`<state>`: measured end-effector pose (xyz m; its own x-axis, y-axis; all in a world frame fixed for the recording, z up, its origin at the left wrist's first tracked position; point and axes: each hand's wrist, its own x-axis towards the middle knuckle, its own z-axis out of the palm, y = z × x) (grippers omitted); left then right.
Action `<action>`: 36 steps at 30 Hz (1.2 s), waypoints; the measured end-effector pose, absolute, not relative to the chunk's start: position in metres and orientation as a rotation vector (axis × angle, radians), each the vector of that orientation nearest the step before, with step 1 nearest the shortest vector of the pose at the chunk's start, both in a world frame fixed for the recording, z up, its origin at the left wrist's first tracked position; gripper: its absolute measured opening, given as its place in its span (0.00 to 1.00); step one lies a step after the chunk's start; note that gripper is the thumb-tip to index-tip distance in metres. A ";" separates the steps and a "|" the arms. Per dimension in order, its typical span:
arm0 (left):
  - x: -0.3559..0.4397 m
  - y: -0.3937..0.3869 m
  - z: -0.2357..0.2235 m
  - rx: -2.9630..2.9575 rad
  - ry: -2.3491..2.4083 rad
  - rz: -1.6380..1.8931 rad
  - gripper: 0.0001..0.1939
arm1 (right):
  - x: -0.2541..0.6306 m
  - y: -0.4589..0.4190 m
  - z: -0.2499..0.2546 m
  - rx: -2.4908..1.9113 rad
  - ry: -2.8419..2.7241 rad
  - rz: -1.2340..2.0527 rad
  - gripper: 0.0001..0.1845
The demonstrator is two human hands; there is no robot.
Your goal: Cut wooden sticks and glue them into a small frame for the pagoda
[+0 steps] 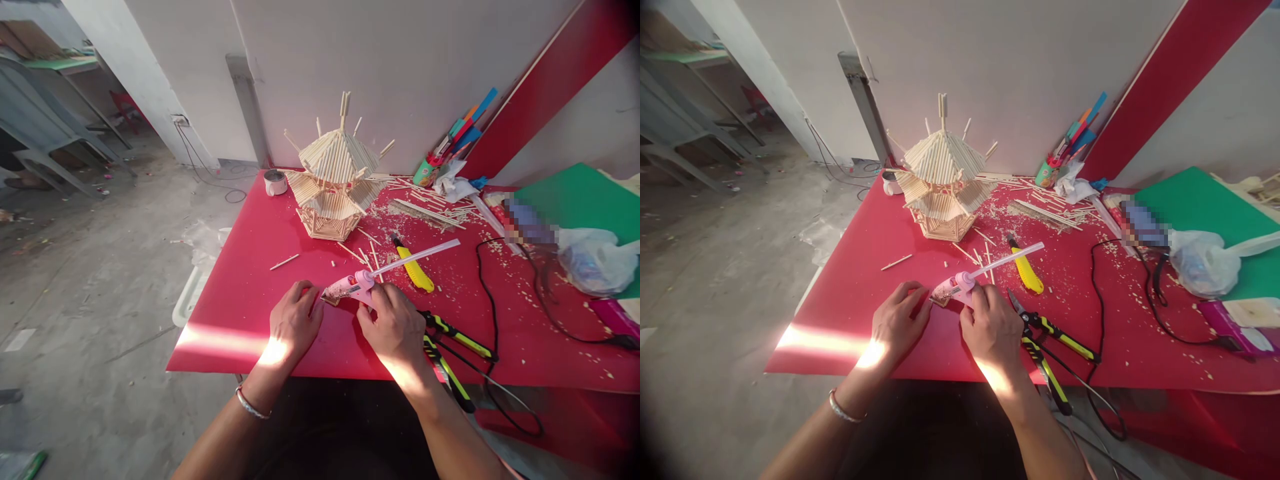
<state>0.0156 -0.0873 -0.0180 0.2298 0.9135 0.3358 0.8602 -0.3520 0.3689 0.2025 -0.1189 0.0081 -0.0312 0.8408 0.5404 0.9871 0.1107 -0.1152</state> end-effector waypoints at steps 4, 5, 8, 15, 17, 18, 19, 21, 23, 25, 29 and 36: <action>0.016 -0.088 -0.018 2.376 1.723 0.768 0.09 | 0.204 -0.119 0.007 -1.815 -1.884 -0.417 0.12; 0.015 -0.088 -0.018 2.375 1.719 0.769 0.09 | 0.205 -0.119 0.007 -1.832 -1.872 -0.428 0.12; 0.015 -0.088 -0.018 2.372 1.709 0.783 0.09 | 0.207 -0.118 0.007 -1.863 -1.856 -0.450 0.13; 0.015 -0.087 -0.021 2.378 1.705 0.786 0.09 | 0.206 -0.115 0.005 -1.855 -1.877 -0.420 0.12; 0.014 -0.087 -0.021 2.383 1.704 0.785 0.09 | 0.206 -0.116 0.006 -1.862 -1.872 -0.425 0.13; 0.014 -0.087 -0.021 2.386 1.704 0.786 0.09 | 0.207 -0.116 0.006 -1.861 -1.870 -0.432 0.13; 0.014 -0.087 -0.021 2.388 1.705 0.788 0.09 | 0.208 -0.116 0.006 -1.859 -1.868 -0.442 0.12; 0.014 -0.087 -0.021 2.392 1.706 0.791 0.09 | 0.210 -0.118 0.008 -1.856 -1.865 -0.464 0.11; 0.014 -0.087 -0.021 2.388 1.710 0.790 0.09 | 0.212 -0.120 0.009 -1.862 -1.867 -0.491 0.10; 0.015 -0.087 -0.021 2.384 1.712 0.788 0.09 | 0.215 -0.123 0.010 -1.877 -1.866 -0.516 0.10; 0.015 -0.087 -0.021 2.384 1.715 0.785 0.09 | 0.219 -0.127 0.010 -1.871 -1.854 -0.555 0.09; 0.015 -0.087 -0.021 2.391 1.725 0.790 0.09 | 0.218 -0.126 0.009 -1.838 -1.854 -0.573 0.08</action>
<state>0.0148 -0.0867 -0.0214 0.2286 0.9067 0.3545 0.8606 -0.3585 0.3617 0.2184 -0.1260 0.0091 0.0028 0.8056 0.5924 0.9994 0.0184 -0.0298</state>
